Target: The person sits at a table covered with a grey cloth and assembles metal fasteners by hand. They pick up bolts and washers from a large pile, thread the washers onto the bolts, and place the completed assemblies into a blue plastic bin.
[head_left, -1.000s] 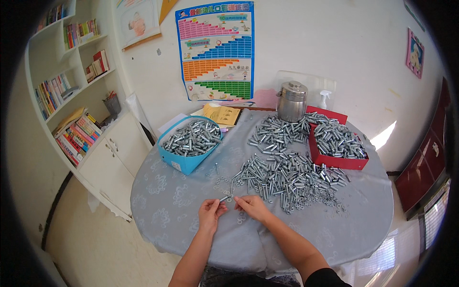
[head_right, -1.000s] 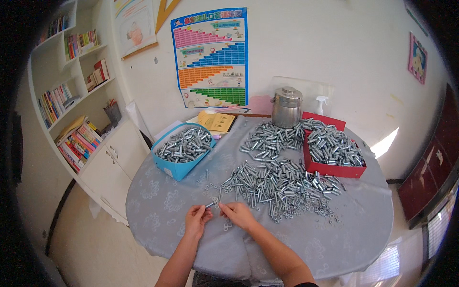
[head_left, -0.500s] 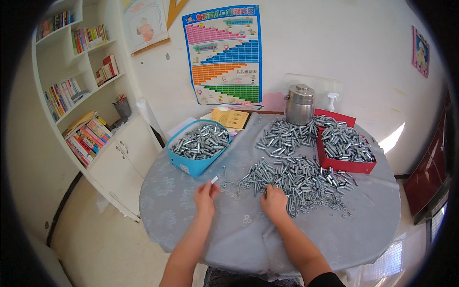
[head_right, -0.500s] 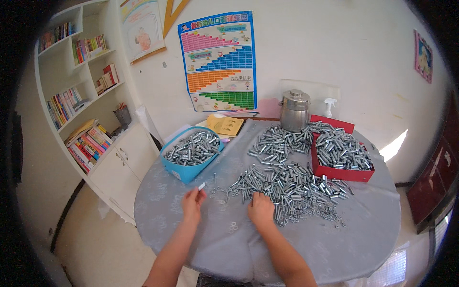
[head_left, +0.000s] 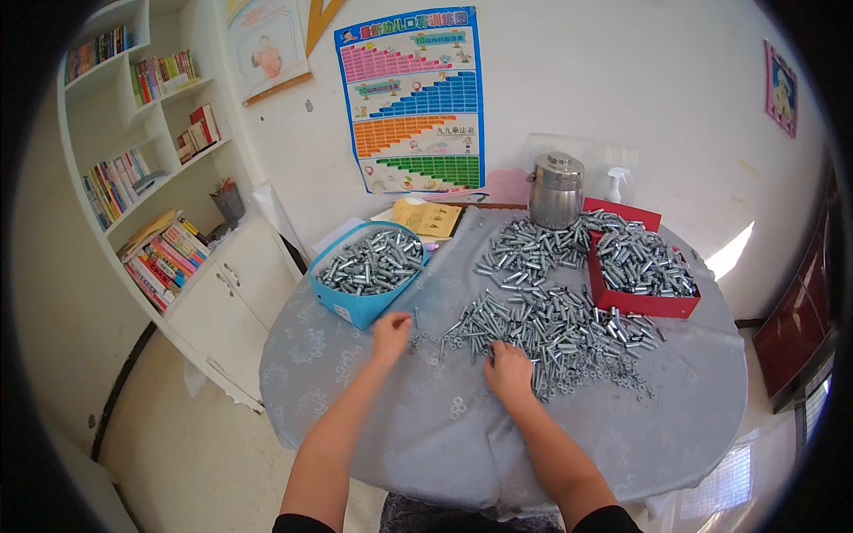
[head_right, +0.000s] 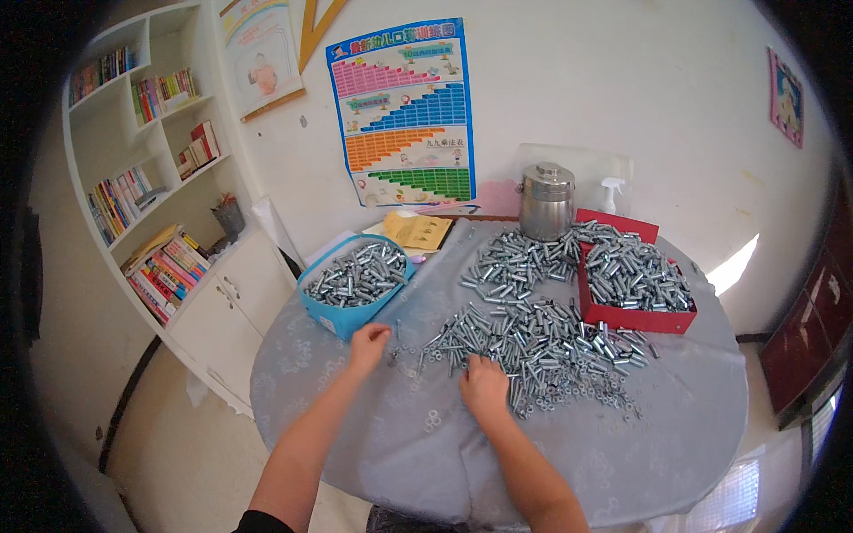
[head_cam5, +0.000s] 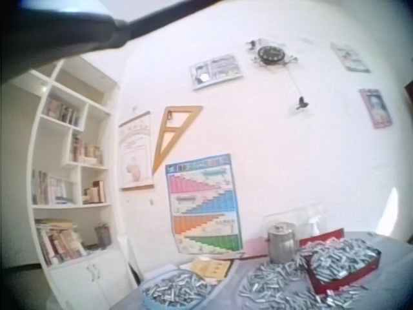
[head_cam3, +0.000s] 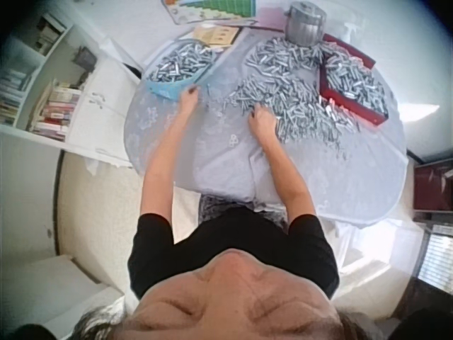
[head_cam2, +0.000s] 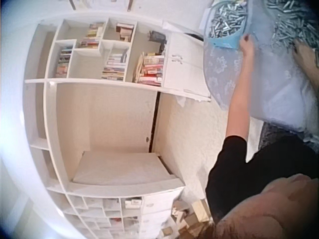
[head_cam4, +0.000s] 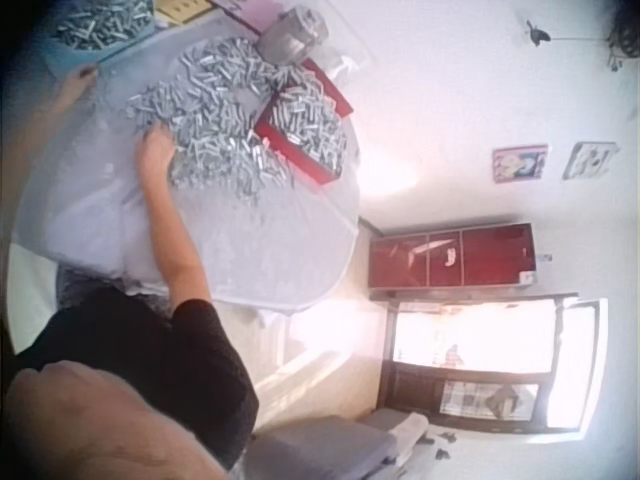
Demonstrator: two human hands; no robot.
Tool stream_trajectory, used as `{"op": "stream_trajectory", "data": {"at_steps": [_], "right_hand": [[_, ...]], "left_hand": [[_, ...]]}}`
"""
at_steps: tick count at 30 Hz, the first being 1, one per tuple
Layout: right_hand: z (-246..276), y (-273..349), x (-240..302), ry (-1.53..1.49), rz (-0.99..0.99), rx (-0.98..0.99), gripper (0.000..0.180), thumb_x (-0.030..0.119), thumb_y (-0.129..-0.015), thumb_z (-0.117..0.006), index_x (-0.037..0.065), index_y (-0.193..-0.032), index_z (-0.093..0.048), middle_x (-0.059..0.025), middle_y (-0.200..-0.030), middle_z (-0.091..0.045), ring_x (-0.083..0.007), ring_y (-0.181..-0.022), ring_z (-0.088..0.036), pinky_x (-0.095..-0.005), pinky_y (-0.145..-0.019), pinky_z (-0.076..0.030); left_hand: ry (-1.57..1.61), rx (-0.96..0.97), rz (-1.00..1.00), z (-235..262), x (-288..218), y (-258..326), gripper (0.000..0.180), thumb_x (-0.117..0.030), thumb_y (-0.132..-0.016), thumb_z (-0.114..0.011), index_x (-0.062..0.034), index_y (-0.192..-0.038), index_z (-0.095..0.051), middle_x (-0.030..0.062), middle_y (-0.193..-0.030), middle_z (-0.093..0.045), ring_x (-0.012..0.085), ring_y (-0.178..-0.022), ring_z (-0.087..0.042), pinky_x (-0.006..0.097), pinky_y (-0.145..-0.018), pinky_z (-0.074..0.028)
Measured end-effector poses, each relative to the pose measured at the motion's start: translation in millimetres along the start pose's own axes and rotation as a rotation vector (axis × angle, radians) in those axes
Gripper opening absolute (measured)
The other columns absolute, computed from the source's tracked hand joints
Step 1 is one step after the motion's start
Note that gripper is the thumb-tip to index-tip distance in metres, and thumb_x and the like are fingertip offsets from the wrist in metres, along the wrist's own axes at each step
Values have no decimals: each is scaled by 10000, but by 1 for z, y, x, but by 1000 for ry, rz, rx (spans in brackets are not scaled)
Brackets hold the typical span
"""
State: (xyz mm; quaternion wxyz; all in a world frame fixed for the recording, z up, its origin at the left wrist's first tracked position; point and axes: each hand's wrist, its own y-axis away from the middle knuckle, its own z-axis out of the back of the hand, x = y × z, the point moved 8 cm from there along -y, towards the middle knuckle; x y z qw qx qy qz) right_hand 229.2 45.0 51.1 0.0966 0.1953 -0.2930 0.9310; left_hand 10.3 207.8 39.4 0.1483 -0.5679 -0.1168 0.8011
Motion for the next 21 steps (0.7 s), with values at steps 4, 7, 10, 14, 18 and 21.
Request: {"op": "stream_trajectory", "data": {"at_steps": [4, 7, 10, 14, 18, 21], "right_hand": [[2, -1, -12, -92, -89, 5, 196, 147, -682, -591, 71, -862, -588, -82, -778, -608, -261, -737, -584, -370, -626, -462], [6, -2, -16, -188, -177, -2, 189, 159, -688, -596, 78, -859, -594, -66, -778, -610, -241, -713, -594, -353, -615, -464], [12, -3, -16, -243, -184, -51, 187, 171, -690, -599, 82, -854, -596, -66, -774, -607, -239, -690, -598, -347, -602, -467], [13, -3, -18, -255, -195, -63, 173, 173, -692, -597, 83, -839, -605, -64, -774, -607, -231, -666, -600, -335, -582, -467], [14, -4, -21, -316, -202, -95, 165, 155, -690, -610, 76, -835, -618, -54, -768, -609, -215, -640, -600, -316, -570, -466], [22, -5, -20, -425, -189, -165, 140, 99, -704, -622, 50, -835, -610, -74, -764, -596, -216, -625, -589, -303, -562, -462]], "left_hand": [[-81, 136, 23, -45, -6, 19, 127, -77, -749, -599, 1, -844, -630, 145, -793, -632, 233, -712, -608, 305, -657, -470], [-202, 158, -223, -63, -43, 20, 135, -88, -737, -600, -3, -839, -629, 161, -809, -623, 287, -754, -592, 349, -691, -461], [-315, 160, -342, -91, -56, 10, 163, -127, -724, -622, -2, -829, -627, 156, -838, -616, 306, -793, -570, 378, -716, -447], [-447, 89, -385, -116, -78, 0, 174, -141, -706, -640, 1, -806, -626, 156, -833, -609, 316, -794, -557, 395, -709, -443], [-602, 195, -246, -130, -58, -10, 187, -138, -708, -640, -5, -835, -605, 149, -818, -590, 316, -841, -528, 405, -725, -430], [-507, 173, -175, -121, -51, -8, 191, -112, -706, -653, 1, -848, -593, 154, -806, -599, 289, -779, -563, 377, -682, -450]]}}
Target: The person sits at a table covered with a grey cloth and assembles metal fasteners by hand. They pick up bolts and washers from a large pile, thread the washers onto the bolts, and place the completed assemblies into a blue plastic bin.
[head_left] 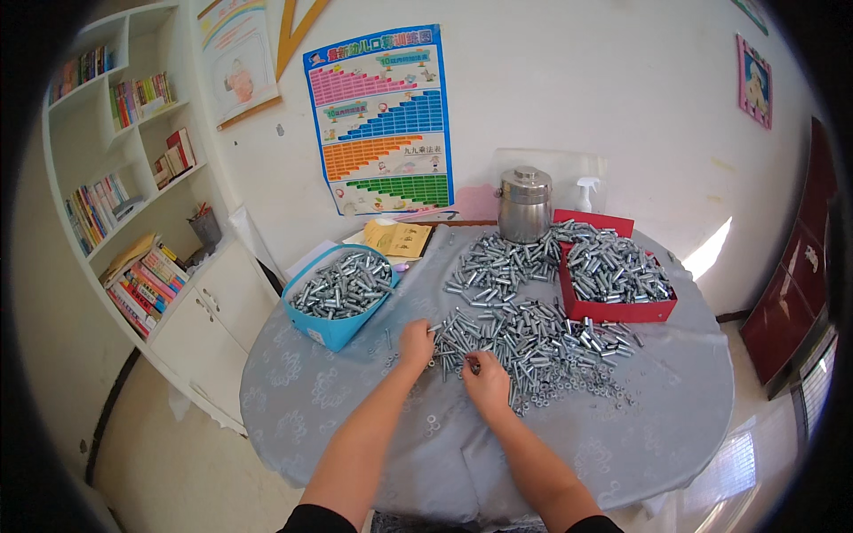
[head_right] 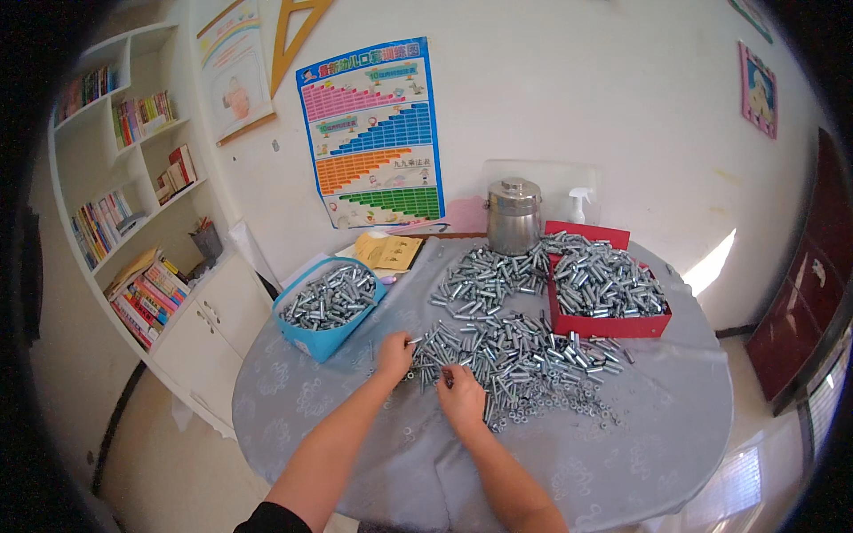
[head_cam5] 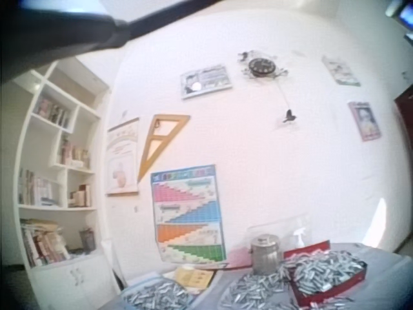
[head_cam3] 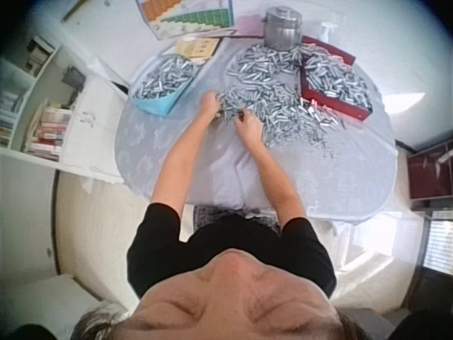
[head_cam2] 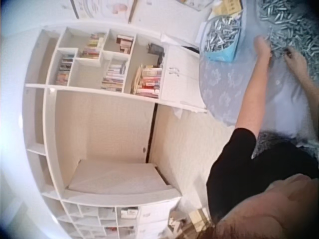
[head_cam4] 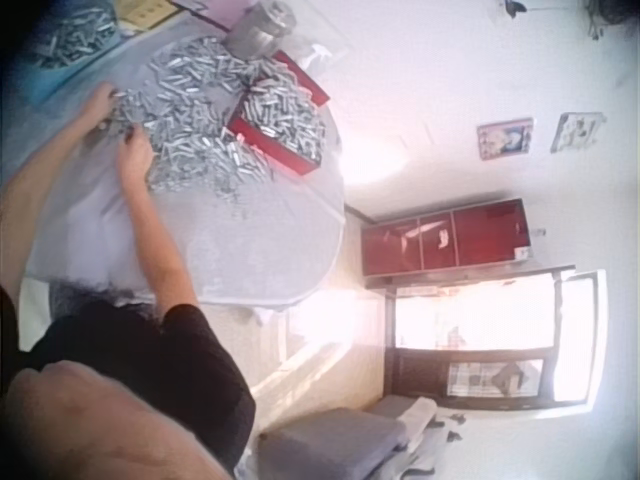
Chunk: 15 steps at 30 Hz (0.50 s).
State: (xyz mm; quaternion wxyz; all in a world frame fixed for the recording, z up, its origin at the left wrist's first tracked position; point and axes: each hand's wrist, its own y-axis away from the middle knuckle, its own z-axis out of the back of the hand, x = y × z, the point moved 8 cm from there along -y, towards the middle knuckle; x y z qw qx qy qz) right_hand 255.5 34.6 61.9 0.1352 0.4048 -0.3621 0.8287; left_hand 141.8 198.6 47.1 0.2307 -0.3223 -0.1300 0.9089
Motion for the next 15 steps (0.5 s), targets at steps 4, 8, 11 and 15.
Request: {"op": "stream_trajectory", "data": {"at_steps": [4, 8, 11, 15], "right_hand": [[0, -2, 4, -251, 95, -76, 124, 13, -725, -625, 13, -843, -590, -103, -760, -574, -191, -579, -552, -271, -534, -438], [-12, -2, 5, -387, 33, 7, 146, -5, -743, -618, 5, -885, -587, -69, -781, -587, -121, -673, -558, -222, -586, -435], [-24, 0, -1, -543, -41, 39, 170, -3, -779, -597, 6, -948, -586, -40, -849, -615, -89, -724, -556, -209, -631, -436], [-28, 1, 7, -669, -67, 74, 186, 41, -810, -586, 2, -992, -591, -56, -866, -632, -84, -756, -576, -214, -680, -454]], "left_hand": [[411, -7, 98, 12, 21, 18, 152, -56, -714, -654, 0, -836, -583, 126, -769, -611, 196, -700, -591, 302, -625, -463], [576, 23, 145, 32, 29, 49, 140, -9, -730, -632, -18, -860, -580, 59, -782, -611, 116, -702, -570, 246, -623, -451], [982, 45, 160, 39, 28, 73, 150, -8, -758, -607, -34, -902, -577, 23, -803, -602, 100, -707, -554, 228, -629, -445], [1044, 94, 239, 48, 21, 105, 165, -15, -779, -583, -50, -940, -575, 3, -805, -575, 87, -709, -533, 208, -654, -436]]}}
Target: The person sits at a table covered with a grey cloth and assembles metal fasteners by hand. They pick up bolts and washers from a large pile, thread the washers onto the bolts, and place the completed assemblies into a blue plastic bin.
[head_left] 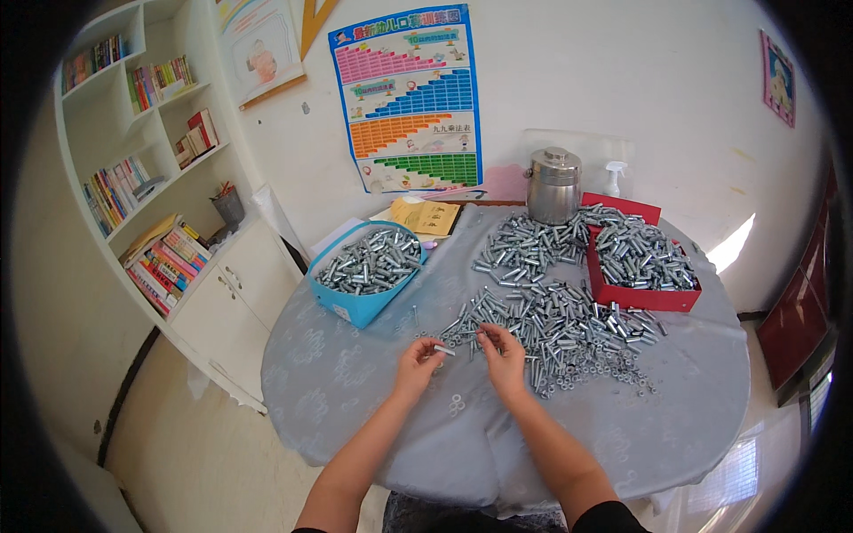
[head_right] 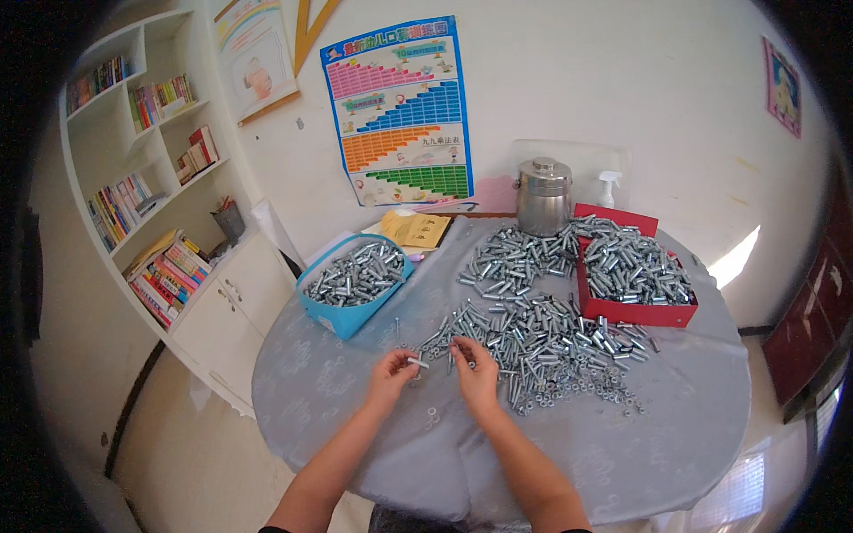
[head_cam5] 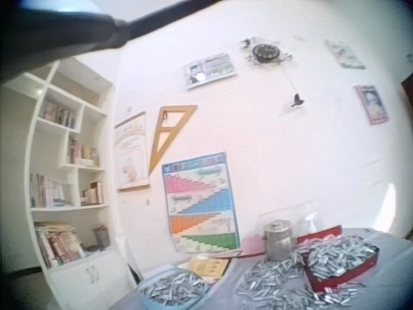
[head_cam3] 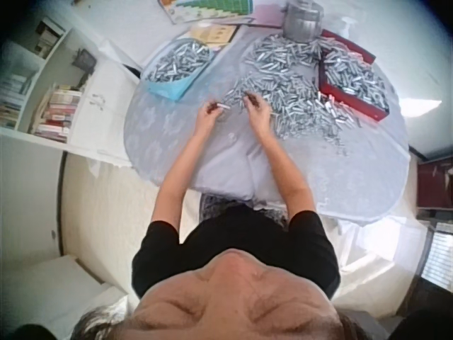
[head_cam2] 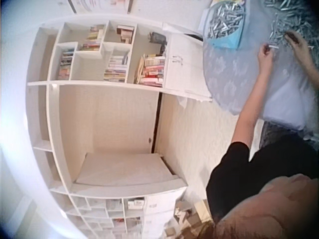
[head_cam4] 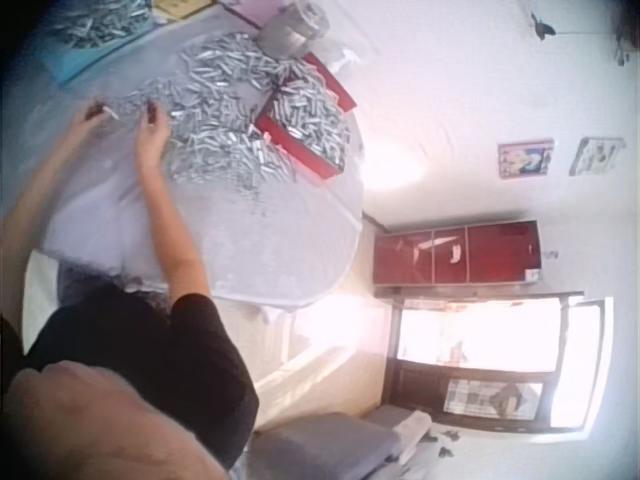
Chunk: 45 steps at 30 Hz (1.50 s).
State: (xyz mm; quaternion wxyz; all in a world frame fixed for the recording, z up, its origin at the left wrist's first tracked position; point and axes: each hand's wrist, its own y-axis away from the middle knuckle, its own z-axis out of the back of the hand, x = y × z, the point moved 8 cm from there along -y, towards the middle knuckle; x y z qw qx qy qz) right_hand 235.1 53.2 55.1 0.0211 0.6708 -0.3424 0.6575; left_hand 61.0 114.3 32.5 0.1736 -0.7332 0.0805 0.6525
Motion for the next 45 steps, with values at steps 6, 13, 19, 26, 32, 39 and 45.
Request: {"op": "stream_trajectory", "data": {"at_steps": [6, 13, 19, 26, 32, 39, 45], "right_hand": [[-25, 11, 12, -172, -76, 145, 182, 70, -819, -586, 2, -987, -598, -57, -873, -633, -91, -777, -578, -217, -697, -454], [-46, 25, 32, 113, 40, 357, 190, 56, -789, -603, 22, -975, -618, -71, -869, -628, -130, -747, -591, -236, -679, -461], [-64, 38, 53, 436, 493, 529, 219, 147, -780, -610, 51, -976, -623, -91, -879, -617, -223, -749, -600, -304, -672, -473], [-48, 33, 8, 690, -171, 797, 229, 235, -703, -663, 70, -859, -634, -69, -875, -616, -218, -747, -595, -307, -673, -464], [-54, 47, -6, 933, 8, 962, 216, 264, -658, -676, 106, -802, -644, -58, -836, -615, -224, -757, -596, -330, -665, -465], [-59, 53, -4, 1009, -86, 966, 200, 238, -659, -656, 102, -802, -626, -80, -808, -630, -250, -763, -605, -341, -668, -468], [-56, 42, -13, 401, -332, 654, 154, 132, -738, -655, 46, -856, -608, -49, -778, -632, -139, -719, -598, -249, -657, -463]], "left_hand": [[-219, 23, -226, -8, -14, 35, 190, -10, -776, -567, -17, -966, -565, 34, -908, -549, 99, -756, -520, 237, -688, -432], [-230, -40, -275, -2, -7, 45, 393, 28, -722, -596, -20, -1106, -526, 30, -853, -534, 97, -764, -523, 231, -706, -441], [-164, -111, -225, -1, -16, 51, 443, 40, -740, -581, -27, -1167, -487, 9, -842, -509, 85, -771, -503, 238, -720, -446], [-45, -322, -257, 37, -16, 53, 347, 34, -756, -588, -21, -1096, -546, 10, -834, -530, 70, -749, -508, 202, -669, -438], [70, -407, -200, 48, -14, 53, 259, 25, -775, -593, -5, -1033, -580, -1, -835, -536, 56, -746, -504, 185, -674, -440], [167, -437, -158, 57, 0, 51, 227, 9, -776, -609, 10, -1002, -586, 23, -848, -560, 79, -730, -541, 207, -656, -469], [308, -436, -19, 56, 12, 51, 162, -29, -781, -617, 37, -925, -585, 77, -790, -591, 155, -687, -596, 262, -642, -513]]}}
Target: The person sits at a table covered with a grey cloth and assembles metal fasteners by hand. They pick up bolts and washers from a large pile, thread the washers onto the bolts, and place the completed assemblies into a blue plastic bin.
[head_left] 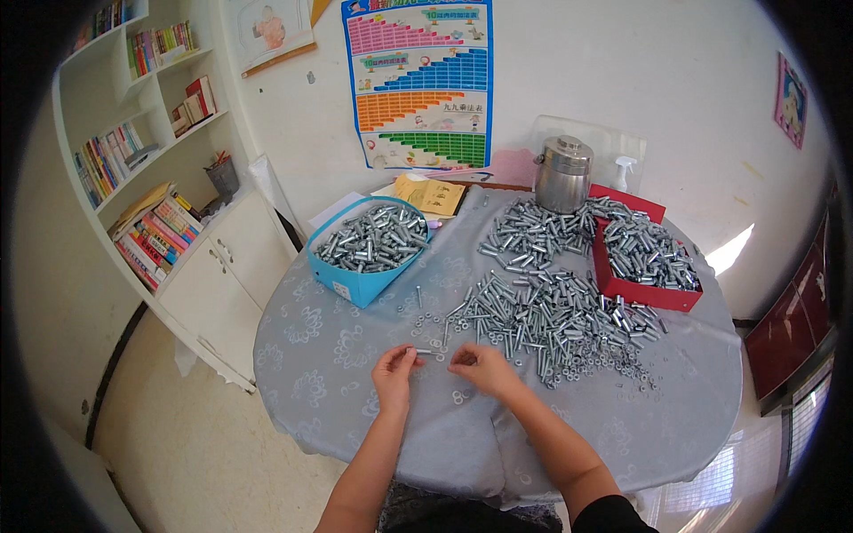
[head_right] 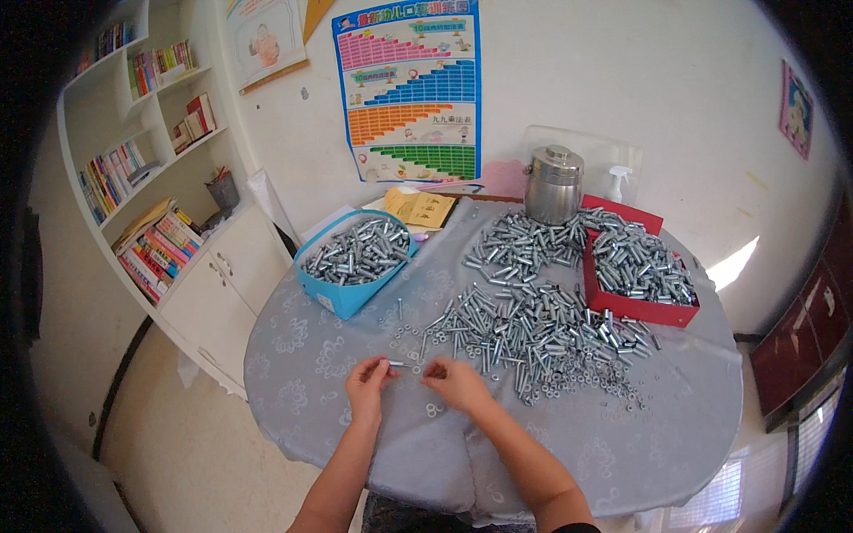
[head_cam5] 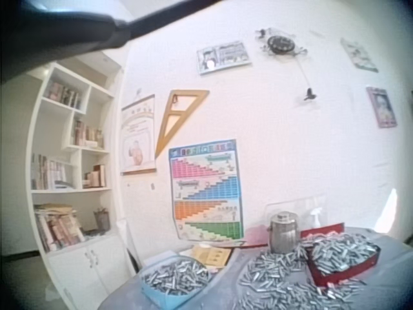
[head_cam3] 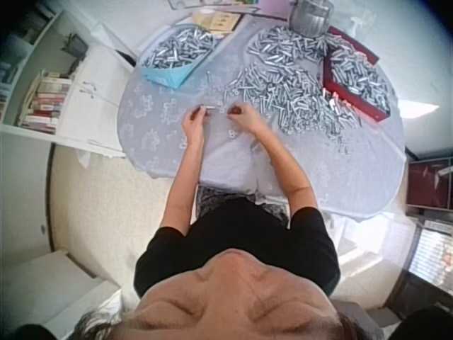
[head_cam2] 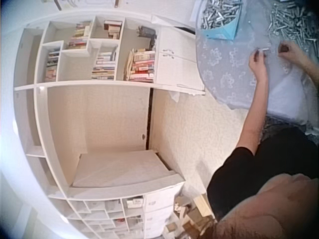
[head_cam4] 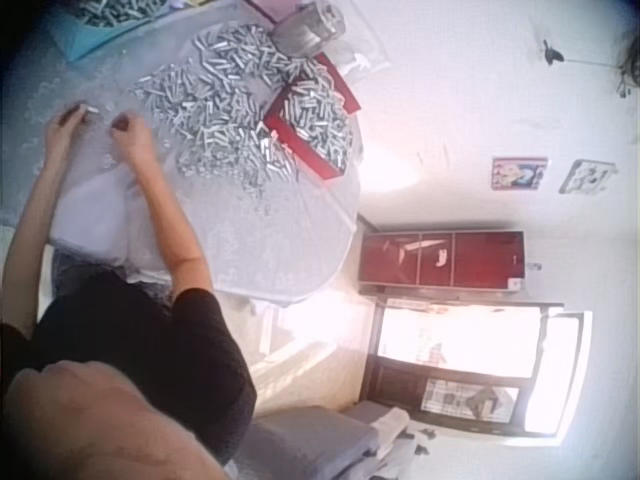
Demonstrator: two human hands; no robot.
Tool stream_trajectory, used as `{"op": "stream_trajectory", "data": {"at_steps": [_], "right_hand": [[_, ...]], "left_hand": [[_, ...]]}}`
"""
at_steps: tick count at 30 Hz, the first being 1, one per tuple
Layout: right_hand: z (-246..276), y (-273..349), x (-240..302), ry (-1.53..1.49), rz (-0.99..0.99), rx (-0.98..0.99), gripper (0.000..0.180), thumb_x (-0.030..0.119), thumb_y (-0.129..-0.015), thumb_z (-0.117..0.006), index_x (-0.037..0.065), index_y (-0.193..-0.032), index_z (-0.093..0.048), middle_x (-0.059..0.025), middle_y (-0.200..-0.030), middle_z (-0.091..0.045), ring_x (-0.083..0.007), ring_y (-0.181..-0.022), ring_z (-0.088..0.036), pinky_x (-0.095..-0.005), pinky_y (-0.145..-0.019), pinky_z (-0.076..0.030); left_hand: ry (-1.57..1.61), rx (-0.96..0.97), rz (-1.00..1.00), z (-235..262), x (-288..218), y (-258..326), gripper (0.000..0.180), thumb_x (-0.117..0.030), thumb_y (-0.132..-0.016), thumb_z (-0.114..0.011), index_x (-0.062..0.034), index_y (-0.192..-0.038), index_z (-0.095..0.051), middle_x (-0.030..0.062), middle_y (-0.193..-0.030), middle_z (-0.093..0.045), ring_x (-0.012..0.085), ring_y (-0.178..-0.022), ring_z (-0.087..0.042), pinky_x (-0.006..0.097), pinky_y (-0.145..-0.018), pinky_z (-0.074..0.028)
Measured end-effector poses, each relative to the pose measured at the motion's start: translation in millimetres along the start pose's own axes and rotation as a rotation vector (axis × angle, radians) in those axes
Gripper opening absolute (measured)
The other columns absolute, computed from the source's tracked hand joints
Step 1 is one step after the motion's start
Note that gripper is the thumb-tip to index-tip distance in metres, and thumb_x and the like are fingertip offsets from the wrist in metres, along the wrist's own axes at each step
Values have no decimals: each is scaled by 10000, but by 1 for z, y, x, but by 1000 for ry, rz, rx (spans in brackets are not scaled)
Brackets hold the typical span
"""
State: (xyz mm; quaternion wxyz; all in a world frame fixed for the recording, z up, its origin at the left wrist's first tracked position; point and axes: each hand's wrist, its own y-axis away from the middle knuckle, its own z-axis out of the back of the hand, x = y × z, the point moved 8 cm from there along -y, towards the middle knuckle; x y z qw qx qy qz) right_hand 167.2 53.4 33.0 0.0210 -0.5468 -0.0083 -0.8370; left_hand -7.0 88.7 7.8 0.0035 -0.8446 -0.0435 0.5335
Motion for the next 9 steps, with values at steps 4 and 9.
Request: {"op": "stream_trajectory", "data": {"at_steps": [4, 9], "right_hand": [[-1, -7, -11, -482, 60, -41, 116, 77, -764, -651, 32, -861, -609, -22, -781, -619, -80, -730, -565, -205, -655, -441], [-7, -10, -17, -578, 87, -62, 123, 83, -768, -655, 37, -874, -612, -13, -795, -619, -77, -747, -564, -194, -681, -439]], "left_hand": [[103, 54, 151, -6, 9, 3, 139, -48, -798, -597, 39, -906, -582, 99, -777, -597, 173, -681, -600, 298, -662, -529], [217, 132, 271, -9, 18, 5, 146, -61, -810, -585, 38, -917, -577, 117, -798, -603, 193, -704, -612, 318, -663, -537]]}}
